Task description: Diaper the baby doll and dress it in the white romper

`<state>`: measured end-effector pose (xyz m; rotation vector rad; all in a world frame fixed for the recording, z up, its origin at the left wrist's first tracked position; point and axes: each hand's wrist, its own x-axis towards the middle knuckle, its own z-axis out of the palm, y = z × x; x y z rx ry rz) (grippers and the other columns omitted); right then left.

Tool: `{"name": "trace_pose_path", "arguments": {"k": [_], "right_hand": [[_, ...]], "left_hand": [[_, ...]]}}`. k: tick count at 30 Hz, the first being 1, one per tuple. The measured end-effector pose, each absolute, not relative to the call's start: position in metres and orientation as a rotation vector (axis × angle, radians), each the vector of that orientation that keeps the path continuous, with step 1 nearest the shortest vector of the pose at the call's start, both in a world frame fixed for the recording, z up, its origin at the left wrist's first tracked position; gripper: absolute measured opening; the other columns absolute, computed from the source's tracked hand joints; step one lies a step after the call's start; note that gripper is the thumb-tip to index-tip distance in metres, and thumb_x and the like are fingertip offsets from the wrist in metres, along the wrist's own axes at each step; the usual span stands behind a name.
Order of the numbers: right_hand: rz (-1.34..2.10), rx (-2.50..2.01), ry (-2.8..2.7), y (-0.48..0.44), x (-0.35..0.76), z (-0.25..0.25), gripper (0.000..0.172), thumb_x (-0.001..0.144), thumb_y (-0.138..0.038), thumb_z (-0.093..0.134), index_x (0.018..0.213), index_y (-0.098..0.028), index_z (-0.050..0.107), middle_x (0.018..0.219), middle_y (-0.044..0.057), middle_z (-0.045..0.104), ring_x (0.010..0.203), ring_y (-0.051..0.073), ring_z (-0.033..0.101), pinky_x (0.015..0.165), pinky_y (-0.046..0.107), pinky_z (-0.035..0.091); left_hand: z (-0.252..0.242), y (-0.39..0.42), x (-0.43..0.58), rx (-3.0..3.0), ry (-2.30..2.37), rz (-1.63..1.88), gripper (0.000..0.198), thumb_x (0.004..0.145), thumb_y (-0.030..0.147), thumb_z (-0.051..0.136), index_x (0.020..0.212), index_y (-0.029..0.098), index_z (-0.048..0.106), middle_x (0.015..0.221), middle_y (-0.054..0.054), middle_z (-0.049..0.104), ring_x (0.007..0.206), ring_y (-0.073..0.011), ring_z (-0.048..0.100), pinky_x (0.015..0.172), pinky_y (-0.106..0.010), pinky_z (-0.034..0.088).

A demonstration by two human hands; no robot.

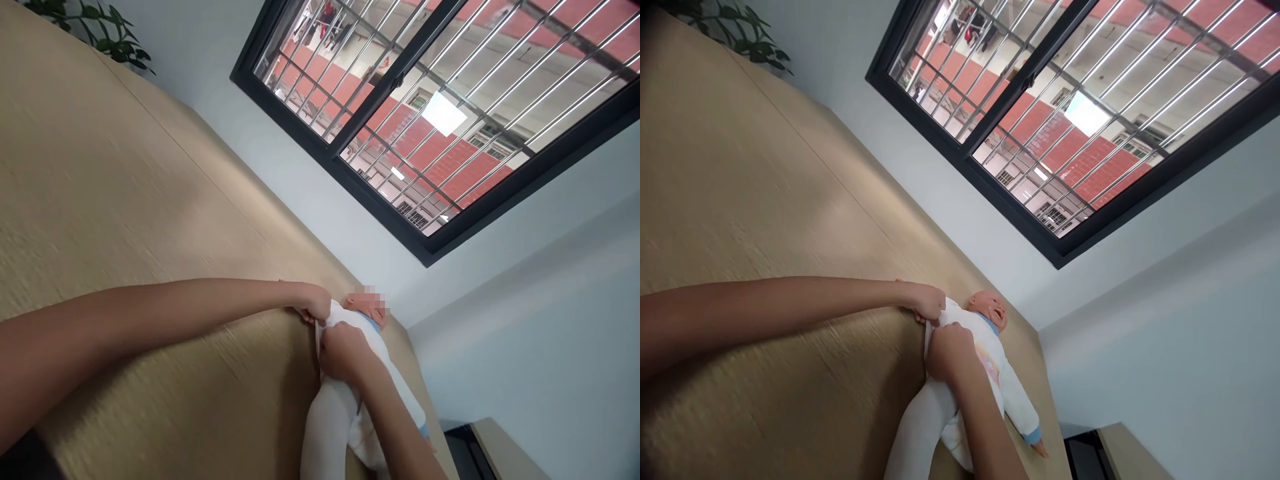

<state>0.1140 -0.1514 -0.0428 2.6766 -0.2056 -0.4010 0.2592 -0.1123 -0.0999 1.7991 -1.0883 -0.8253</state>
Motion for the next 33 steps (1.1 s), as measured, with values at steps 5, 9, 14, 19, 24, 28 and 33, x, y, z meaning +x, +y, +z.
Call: {"name": "trace_pose_path", "arguments": {"k": [5, 9, 14, 19, 24, 28, 33], "right_hand": [[0.100, 3.150, -0.191, -0.189, 0.090, -0.013, 0.032, 0.081, -0.013, 0.038, 0.085, -0.020, 0.069, 0.080, 0.002, 0.066, 0.071, 0.013, 0.055, 0.063, 0.023, 0.037], [0.571, 3.256, -0.480, -0.219, 0.064, -0.012, 0.022, 0.081, -0.023, 0.047, 0.081, -0.019, 0.068, 0.066, 0.001, 0.056, 0.057, 0.013, 0.044, 0.056, 0.025, 0.032], [0.547, 3.347, -0.573, -0.217, 0.049, -0.023, 0.021, 0.081, -0.031, 0.054, 0.085, -0.019, 0.070, 0.082, 0.004, 0.064, 0.069, 0.016, 0.053, 0.062, 0.026, 0.039], [0.418, 3.322, -0.455, -0.201, 0.050, -0.025, 0.024, 0.082, -0.041, 0.060, 0.085, -0.018, 0.065, 0.085, 0.004, 0.064, 0.071, 0.016, 0.054, 0.065, 0.027, 0.039], [0.217, 3.212, -0.474, -0.196, 0.061, -0.031, 0.013, 0.080, -0.027, 0.057, 0.073, -0.017, 0.052, 0.073, 0.001, 0.058, 0.067, 0.014, 0.047, 0.057, 0.026, 0.028], [0.152, 3.542, -0.691, -0.210, 0.066, -0.024, 0.014, 0.082, -0.025, 0.049, 0.072, -0.017, 0.044, 0.064, -0.001, 0.053, 0.060, 0.012, 0.048, 0.056, 0.024, 0.032], [0.220, 3.920, -1.100, -0.221, 0.060, -0.016, 0.031, 0.071, -0.039, 0.061, 0.070, -0.017, 0.039, 0.062, -0.005, 0.046, 0.057, 0.011, 0.055, 0.057, 0.022, 0.039]], "left_hand": [[-0.084, -0.097, 0.245, 1.736, -1.014, -0.948, 0.015, 0.076, 0.022, 0.067, 0.068, 0.014, 0.056, 0.055, -0.004, 0.057, 0.051, -0.0173, 0.055, 0.056, -0.026, 0.047], [-0.083, -0.099, 0.241, 1.603, -0.946, -0.991, 0.015, 0.078, 0.022, 0.065, 0.072, 0.013, 0.054, 0.058, -0.003, 0.058, 0.056, -0.0167, 0.060, 0.056, -0.024, 0.051], [-0.095, -0.109, 0.237, 1.450, -0.894, -1.002, 0.012, 0.073, 0.017, 0.062, 0.070, 0.013, 0.052, 0.060, -0.001, 0.059, 0.060, -0.0152, 0.062, 0.060, -0.024, 0.054], [-0.094, -0.108, 0.227, 1.430, -0.875, -0.976, 0.013, 0.071, 0.017, 0.062, 0.067, 0.014, 0.050, 0.054, 0.001, 0.054, 0.051, -0.0120, 0.054, 0.052, -0.021, 0.049], [-0.096, -0.108, 0.222, 1.465, -0.886, -0.977, 0.015, 0.069, 0.021, 0.063, 0.065, 0.015, 0.049, 0.053, 0.000, 0.053, 0.052, -0.0130, 0.053, 0.051, -0.022, 0.047], [-0.102, -0.111, 0.223, 1.474, -0.914, -0.946, 0.017, 0.065, 0.026, 0.064, 0.068, 0.015, 0.050, 0.058, 0.003, 0.051, 0.058, -0.0124, 0.052, 0.054, -0.021, 0.046], [-0.105, -0.110, 0.218, 1.518, -1.004, -0.831, 0.019, 0.063, 0.027, 0.063, 0.067, 0.017, 0.048, 0.052, 0.005, 0.043, 0.049, -0.0095, 0.038, 0.043, -0.020, 0.025]]}}
